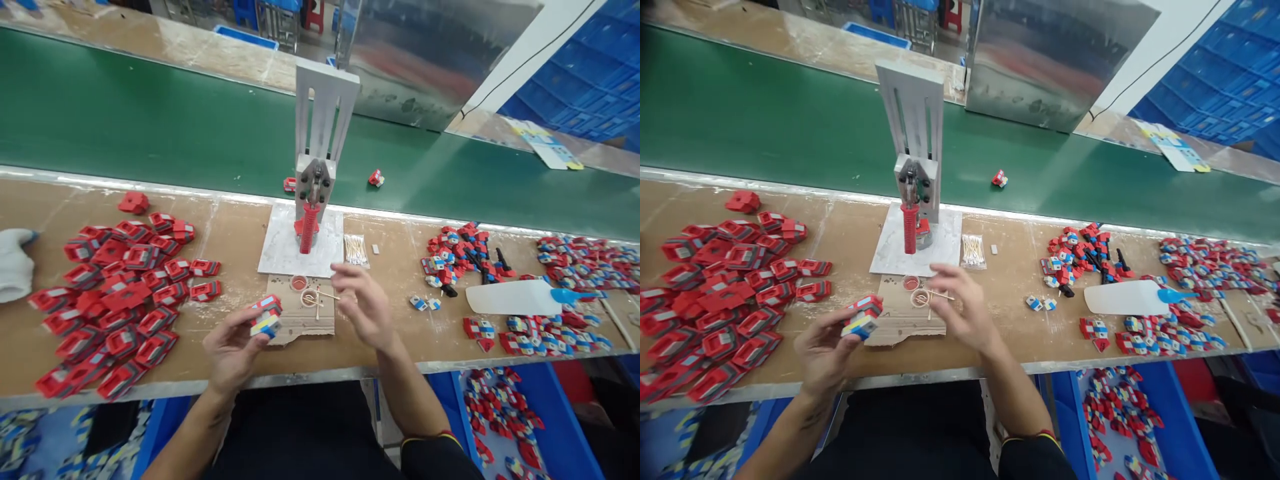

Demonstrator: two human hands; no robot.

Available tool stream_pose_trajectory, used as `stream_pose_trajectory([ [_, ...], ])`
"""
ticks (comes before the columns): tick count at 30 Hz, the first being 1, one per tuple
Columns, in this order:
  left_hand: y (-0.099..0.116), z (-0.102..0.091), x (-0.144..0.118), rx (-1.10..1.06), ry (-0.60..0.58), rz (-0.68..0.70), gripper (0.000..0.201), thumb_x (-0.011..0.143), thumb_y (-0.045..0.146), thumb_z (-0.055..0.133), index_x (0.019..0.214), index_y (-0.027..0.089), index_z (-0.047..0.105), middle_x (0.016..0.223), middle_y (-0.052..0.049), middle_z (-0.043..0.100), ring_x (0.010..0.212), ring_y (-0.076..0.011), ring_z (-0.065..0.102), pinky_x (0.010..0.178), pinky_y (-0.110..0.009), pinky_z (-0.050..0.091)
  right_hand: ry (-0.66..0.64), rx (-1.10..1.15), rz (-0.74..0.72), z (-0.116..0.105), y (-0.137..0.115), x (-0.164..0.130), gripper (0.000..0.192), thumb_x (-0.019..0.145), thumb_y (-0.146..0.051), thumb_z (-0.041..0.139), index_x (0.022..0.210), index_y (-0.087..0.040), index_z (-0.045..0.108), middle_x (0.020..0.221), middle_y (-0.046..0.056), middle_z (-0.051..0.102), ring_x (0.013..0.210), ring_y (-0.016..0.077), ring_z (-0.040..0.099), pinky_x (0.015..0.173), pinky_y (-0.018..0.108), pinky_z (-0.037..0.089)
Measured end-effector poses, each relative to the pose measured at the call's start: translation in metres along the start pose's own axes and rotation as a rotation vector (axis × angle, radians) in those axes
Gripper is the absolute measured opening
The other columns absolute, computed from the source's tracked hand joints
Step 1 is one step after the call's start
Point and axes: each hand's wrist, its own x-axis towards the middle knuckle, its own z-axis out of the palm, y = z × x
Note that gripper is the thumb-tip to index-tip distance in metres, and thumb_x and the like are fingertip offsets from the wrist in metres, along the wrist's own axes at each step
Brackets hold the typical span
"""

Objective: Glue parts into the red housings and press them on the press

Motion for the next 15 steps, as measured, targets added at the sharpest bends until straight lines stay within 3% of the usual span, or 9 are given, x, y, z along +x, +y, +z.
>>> stream_pose_trajectory([
  [2,0.007,-0.007,0.006,-0.128,0.121,-0.12,0.051,0.063,0.046,0.101,0.106,0.025,0.083,0.083,-0.004,0.084,0.073,-0.0222,0.082,0.07,-0.028,0.07,-0.101,0.076,0.051,-0.007,0.017,0.028,0.028,0.102,-0.048,0.064,0.122,-0.028,0.069,0.143,0.013,0.066,0.138,0.0261,0.063,0.092,0.037,0.065],
  [4,0.013,-0.014,0.012,-0.234,0.209,-0.223,0.065,0.057,0.052,0.102,0.113,0.027,0.082,0.081,-0.003,0.084,0.072,-0.0226,0.082,0.069,-0.03,0.07,-0.236,0.162,0.075,-0.008,0.031,0.052,0.036,0.098,-0.055,0.068,0.123,-0.028,0.067,0.145,0.013,0.063,0.138,0.0259,0.061,0.089,0.035,0.064],
  [7,0.016,-0.025,0.014,-0.312,0.296,-0.338,0.077,0.048,0.059,0.103,0.114,0.027,0.082,0.085,-0.004,0.084,0.075,-0.0241,0.082,0.066,-0.03,0.07,-0.376,0.297,0.061,-0.007,0.038,0.07,0.035,0.097,-0.053,0.071,0.123,-0.03,0.068,0.13,0.008,0.067,0.108,0.0184,0.073,0.086,0.033,0.063],
  [9,0.016,-0.033,0.011,-0.336,0.339,-0.406,0.078,0.044,0.065,0.102,0.109,0.025,0.083,0.087,-0.005,0.084,0.077,-0.0258,0.083,0.064,-0.03,0.07,-0.428,0.417,-0.006,-0.013,0.031,0.072,0.031,0.098,-0.048,0.07,0.125,-0.034,0.069,0.112,0.003,0.07,0.087,0.0131,0.072,0.075,0.029,0.061],
  [11,0.016,-0.038,0.009,-0.348,0.352,-0.464,0.074,0.043,0.066,0.101,0.101,0.023,0.084,0.088,-0.007,0.084,0.078,-0.027,0.083,0.065,-0.03,0.07,-0.463,0.536,-0.114,-0.024,0.017,0.079,0.037,0.1,-0.048,0.068,0.135,-0.04,0.065,0.106,0.001,0.073,0.079,0.0129,0.071,0.065,0.027,0.06],
  [13,0.018,-0.04,0.01,-0.361,0.343,-0.489,0.07,0.042,0.064,0.102,0.094,0.022,0.085,0.087,-0.008,0.084,0.078,-0.0271,0.083,0.066,-0.029,0.07,-0.461,0.558,-0.209,-0.035,-0.001,0.099,0.051,0.098,-0.054,0.067,0.146,-0.046,0.055,0.113,0.001,0.075,0.084,0.0166,0.074,0.066,0.03,0.062],
  [15,0.021,-0.036,0.016,-0.387,0.33,-0.482,0.068,0.039,0.061,0.104,0.092,0.022,0.085,0.09,-0.008,0.085,0.08,-0.0267,0.083,0.068,-0.028,0.07,-0.389,0.48,-0.263,-0.043,-0.018,0.134,0.064,0.093,-0.062,0.07,0.152,-0.05,0.047,0.128,0.0,0.074,0.102,0.0222,0.076,0.077,0.037,0.067],
])
